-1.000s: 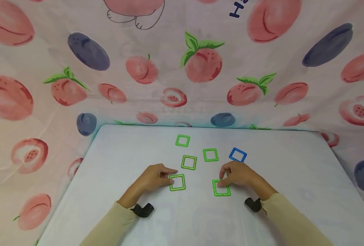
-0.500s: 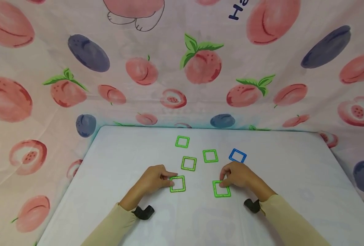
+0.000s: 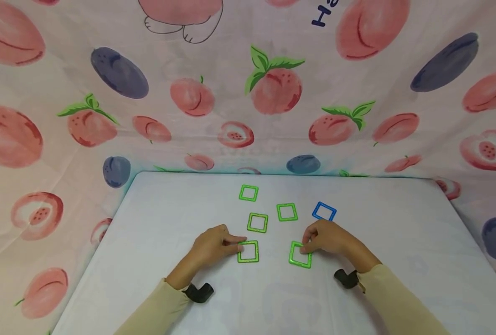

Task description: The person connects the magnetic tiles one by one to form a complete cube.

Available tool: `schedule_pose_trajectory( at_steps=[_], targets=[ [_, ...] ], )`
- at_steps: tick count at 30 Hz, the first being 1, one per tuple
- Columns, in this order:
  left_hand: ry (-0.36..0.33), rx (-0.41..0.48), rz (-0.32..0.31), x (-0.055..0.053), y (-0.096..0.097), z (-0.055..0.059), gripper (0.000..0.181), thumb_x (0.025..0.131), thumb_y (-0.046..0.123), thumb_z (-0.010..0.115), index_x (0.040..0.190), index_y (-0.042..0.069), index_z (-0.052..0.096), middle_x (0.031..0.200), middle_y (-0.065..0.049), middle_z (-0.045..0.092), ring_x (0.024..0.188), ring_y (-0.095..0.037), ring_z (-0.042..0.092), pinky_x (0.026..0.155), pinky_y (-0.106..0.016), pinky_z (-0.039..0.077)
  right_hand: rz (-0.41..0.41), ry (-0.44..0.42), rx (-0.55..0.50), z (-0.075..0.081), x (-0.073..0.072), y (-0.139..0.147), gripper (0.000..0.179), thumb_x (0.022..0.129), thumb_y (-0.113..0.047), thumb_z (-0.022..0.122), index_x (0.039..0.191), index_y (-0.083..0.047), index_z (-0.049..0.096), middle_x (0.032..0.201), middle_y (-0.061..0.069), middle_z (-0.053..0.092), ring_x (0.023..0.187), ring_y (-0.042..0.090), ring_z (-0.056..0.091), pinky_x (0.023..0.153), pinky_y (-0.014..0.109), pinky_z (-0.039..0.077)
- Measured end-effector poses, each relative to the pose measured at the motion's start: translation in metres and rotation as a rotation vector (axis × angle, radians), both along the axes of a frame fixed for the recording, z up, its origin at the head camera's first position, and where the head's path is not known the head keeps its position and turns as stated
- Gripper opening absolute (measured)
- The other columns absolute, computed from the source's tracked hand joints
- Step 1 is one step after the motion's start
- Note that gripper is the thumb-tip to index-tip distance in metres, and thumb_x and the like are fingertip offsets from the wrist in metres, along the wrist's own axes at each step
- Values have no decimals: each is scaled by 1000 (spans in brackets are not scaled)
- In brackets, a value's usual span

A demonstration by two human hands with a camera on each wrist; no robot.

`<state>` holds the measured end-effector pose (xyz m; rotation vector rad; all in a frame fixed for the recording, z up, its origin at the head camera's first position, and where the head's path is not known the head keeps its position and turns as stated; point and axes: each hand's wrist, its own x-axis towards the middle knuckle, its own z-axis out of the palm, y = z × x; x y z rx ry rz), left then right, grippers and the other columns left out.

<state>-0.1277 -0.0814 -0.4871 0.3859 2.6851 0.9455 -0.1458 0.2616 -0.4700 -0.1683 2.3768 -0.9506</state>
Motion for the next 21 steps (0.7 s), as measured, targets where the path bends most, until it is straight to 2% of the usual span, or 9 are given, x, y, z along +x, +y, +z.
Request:
schedule_pose_trajectory(
  at_steps=[6,11,17,21],
  targets=[
    [-21,-22,-15,0,-1,0,39,79,37,89,116,37,77,79,5,51,65,-12,35,56,-27,29,2,-19,-25,-2,-1,2,24,83,-32,84,85,-11,73,71,-1,52,77,19,48,66,33,35],
    [-10,-64,-9,3,1,1,42,76,38,90,116,38,77,80,6,51,64,-12,34,55,-26,29,-21,-56,-5,-2,-1,5,29,90,-42,76,86,-13,75,82,-1,59,84,19,49,71,35,36],
    [17,-99,7,6,6,3,44,75,44,89,116,38,76,81,8,51,62,-11,33,52,-27,30,-114,-124,-129,7,-2,12,36,100,-43,64,101,-12,80,81,1,48,83,19,47,71,32,36],
    [23,-102,0,6,6,2,44,76,47,88,117,38,76,81,8,51,62,-10,33,52,-26,30,-98,-124,-174,13,2,7,37,102,-42,61,104,-9,78,79,0,43,79,18,44,67,30,35]
  ],
)
